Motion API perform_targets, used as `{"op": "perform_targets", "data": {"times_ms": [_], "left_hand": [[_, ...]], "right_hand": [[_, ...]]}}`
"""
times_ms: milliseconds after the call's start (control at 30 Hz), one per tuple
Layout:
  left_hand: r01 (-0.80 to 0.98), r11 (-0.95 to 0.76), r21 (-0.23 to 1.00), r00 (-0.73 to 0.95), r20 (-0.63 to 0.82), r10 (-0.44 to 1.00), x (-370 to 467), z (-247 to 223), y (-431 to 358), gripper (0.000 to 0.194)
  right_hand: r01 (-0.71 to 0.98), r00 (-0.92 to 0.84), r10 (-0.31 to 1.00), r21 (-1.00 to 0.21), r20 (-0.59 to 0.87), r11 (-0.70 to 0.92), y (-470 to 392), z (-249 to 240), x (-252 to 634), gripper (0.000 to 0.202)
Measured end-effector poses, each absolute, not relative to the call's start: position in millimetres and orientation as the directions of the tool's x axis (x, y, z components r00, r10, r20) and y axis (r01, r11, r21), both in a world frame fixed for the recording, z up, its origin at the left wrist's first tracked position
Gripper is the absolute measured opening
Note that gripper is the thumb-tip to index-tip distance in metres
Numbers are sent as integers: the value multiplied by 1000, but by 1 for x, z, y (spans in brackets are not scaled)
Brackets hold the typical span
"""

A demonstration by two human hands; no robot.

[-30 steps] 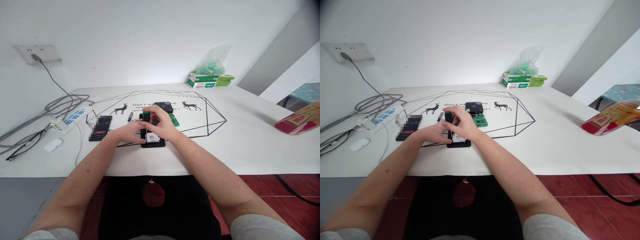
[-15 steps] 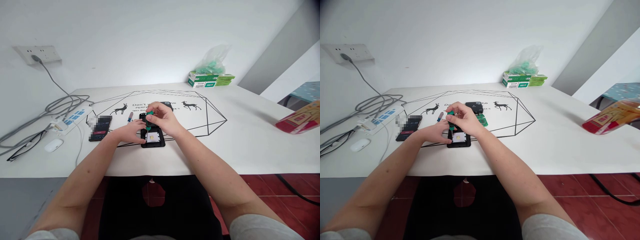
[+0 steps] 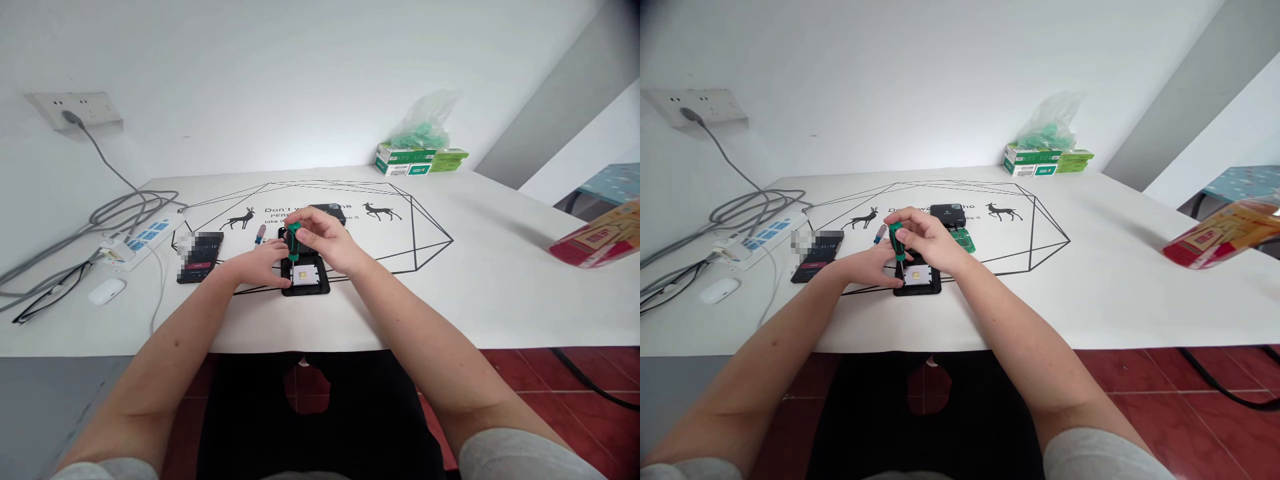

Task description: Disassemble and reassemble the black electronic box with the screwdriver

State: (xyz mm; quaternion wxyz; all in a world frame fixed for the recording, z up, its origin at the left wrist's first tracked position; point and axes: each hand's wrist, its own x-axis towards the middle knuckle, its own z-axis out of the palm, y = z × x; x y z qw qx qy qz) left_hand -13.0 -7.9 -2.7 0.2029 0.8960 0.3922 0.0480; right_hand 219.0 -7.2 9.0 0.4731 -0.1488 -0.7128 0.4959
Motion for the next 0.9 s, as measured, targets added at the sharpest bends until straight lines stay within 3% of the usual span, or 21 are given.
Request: {"op": "perform_targets", "data": {"times_ms": [233, 500, 733, 900], "left_hand": [[652, -645, 399, 717, -50, 695, -14, -5, -6, 62], [674, -613, 412, 697, -78, 713, -14, -4, -7, 59], [673, -608, 421, 695, -82, 714, -14, -4, -7, 58], [694, -596, 404, 679, -89, 729, -13, -3, -7, 57]], "right_hand": [[-304, -506, 685, -852, 523, 426, -5, 3, 216, 37], [-154, -380, 650, -738, 658, 657, -2, 4, 218, 37], [-166, -341, 700, -773, 628, 612, -4, 6, 217, 19], [-178, -379, 716, -806, 586, 565, -10, 8, 215, 28]]}}
